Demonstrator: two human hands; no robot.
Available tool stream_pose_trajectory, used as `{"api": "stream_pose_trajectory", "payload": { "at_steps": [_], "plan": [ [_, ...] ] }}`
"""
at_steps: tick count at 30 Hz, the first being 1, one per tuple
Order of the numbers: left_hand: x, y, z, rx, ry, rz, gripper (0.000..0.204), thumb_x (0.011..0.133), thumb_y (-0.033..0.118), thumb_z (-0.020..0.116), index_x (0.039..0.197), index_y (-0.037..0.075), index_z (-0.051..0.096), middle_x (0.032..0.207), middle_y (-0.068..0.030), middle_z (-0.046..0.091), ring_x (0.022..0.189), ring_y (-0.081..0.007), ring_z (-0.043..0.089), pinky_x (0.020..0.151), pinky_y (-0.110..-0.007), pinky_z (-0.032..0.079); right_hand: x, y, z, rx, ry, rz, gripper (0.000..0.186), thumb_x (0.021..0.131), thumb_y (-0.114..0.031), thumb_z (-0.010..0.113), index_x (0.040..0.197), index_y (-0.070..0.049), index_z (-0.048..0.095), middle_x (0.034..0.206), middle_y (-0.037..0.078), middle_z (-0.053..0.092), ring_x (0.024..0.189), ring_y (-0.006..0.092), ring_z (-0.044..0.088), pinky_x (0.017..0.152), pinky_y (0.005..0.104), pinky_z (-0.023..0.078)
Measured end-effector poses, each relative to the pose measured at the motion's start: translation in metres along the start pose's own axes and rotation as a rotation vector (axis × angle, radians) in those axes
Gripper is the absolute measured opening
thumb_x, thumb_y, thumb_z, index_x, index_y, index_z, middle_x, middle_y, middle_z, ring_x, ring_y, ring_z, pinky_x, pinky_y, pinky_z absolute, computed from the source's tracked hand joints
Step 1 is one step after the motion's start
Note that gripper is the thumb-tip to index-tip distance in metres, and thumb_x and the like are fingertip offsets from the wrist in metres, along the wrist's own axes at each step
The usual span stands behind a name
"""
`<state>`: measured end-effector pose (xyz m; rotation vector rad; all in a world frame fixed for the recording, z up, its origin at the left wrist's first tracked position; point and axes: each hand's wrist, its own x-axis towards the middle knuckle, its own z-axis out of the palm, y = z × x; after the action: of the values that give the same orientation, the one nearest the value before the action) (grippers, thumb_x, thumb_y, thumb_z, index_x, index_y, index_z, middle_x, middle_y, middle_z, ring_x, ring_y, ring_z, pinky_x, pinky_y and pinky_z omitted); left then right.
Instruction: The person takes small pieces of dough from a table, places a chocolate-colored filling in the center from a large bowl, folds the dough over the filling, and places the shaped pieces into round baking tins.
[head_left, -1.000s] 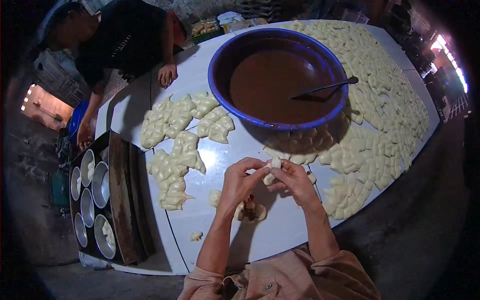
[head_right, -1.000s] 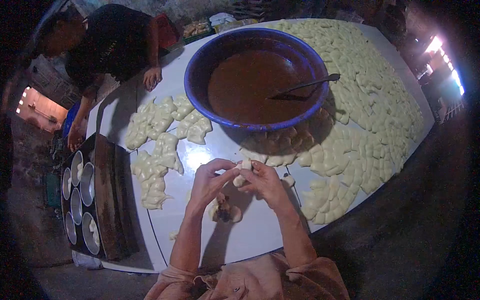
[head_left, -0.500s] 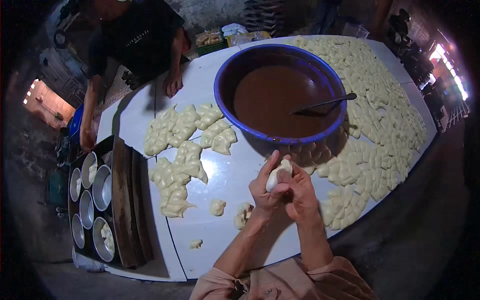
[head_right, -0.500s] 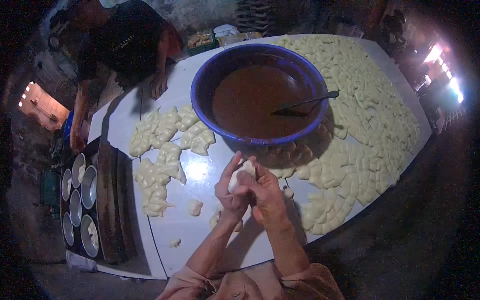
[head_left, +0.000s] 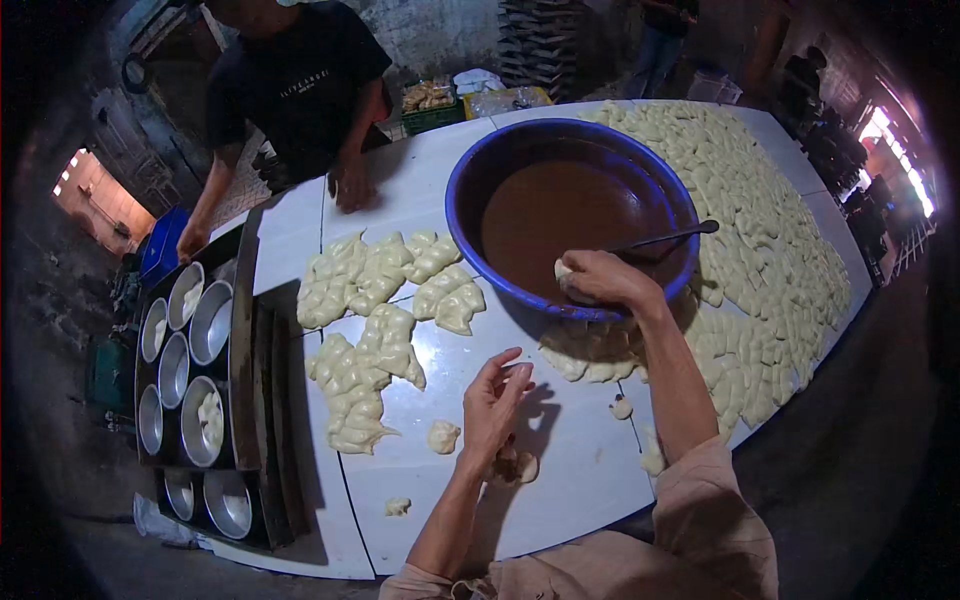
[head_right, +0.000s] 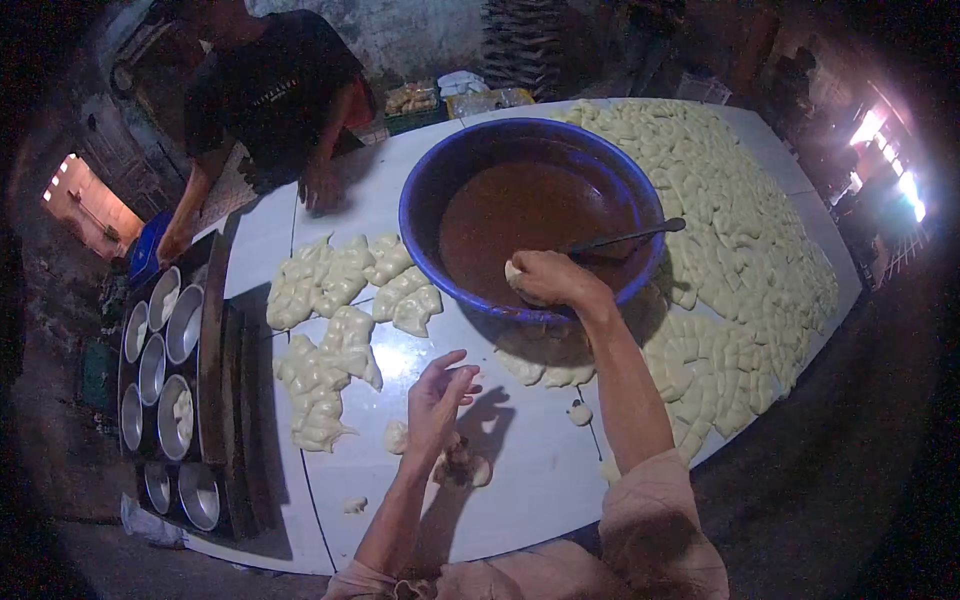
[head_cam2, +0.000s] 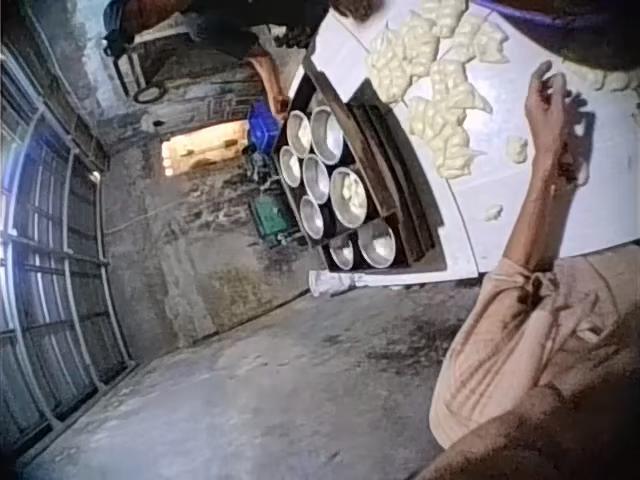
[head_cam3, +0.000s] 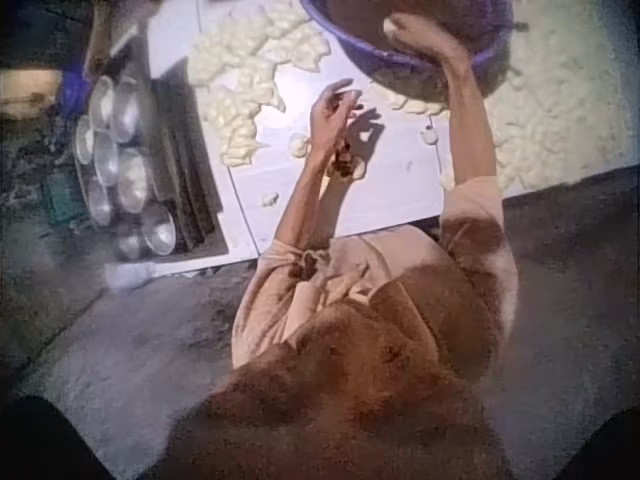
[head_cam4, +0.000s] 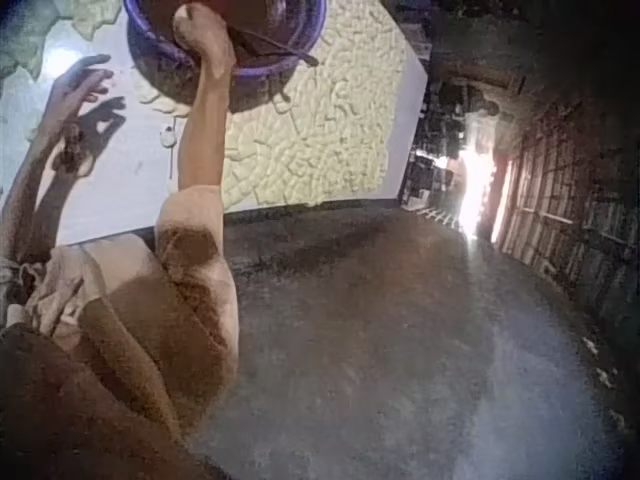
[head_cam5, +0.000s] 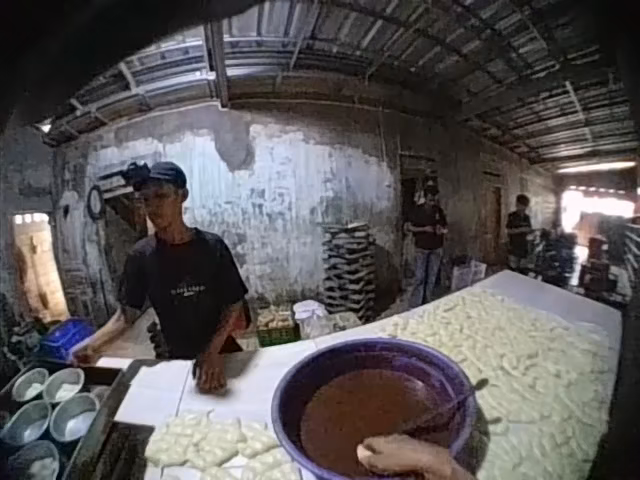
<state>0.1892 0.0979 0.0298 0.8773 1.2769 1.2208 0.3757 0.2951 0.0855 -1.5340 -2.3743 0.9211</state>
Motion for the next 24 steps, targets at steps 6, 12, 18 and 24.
{"api": "stream_pose_trajectory", "payload": {
  "at_steps": [6,12,18,24],
  "plan": [
    [-0.001,-0.010,-0.006,0.034,-0.139,-0.024,0.044,0.097,0.028,0.064,0.130,0.000,0.057,0.111,-0.0118,0.069,0.093,-0.0179,0.068,0.078,-0.028,0.053,-0.001,-0.007,0.000,-0.085,-0.178,-0.052,0.035,0.087,-0.029,0.055,0.105,-0.001,0.067,0.097,0.018,0.070,0.090,0.0320,0.068,0.080,0.0412,0.050],
    [0.008,0.005,0.014,-0.003,-0.097,-0.027,0.043,0.099,0.029,0.062,0.130,0.000,0.057,0.118,-0.0118,0.067,0.101,-0.0195,0.067,0.082,-0.031,0.053,-0.027,-0.027,0.003,0.894,0.017,0.002,0.022,0.093,-0.025,0.060,0.098,-0.004,0.062,0.084,0.000,0.062,0.074,0.0082,0.060,0.067,0.0240,0.049],
    [0.012,0.008,0.029,-0.674,-0.216,-0.107,0.043,0.102,0.035,0.054,0.130,0.004,0.057,0.127,-0.0091,0.060,0.113,-0.0210,0.061,0.092,-0.039,0.053,-0.076,-0.050,0.046,1.375,0.042,-0.080,0.014,0.096,-0.011,0.060,0.109,-0.007,0.058,0.095,0.001,0.064,0.079,0.0088,0.064,0.070,0.0230,0.053],
    [-0.006,-0.009,-0.002,-0.649,-0.055,-0.195,0.034,0.098,0.027,0.062,0.121,0.002,0.062,0.105,-0.0053,0.068,0.087,-0.0148,0.068,0.082,-0.029,0.056,-0.109,-0.049,0.088,1.283,0.017,-0.076,0.033,0.092,-0.012,0.063,0.123,-0.004,0.055,0.115,0.004,0.061,0.104,0.0135,0.061,0.088,0.0303,0.051]
  ]
}}
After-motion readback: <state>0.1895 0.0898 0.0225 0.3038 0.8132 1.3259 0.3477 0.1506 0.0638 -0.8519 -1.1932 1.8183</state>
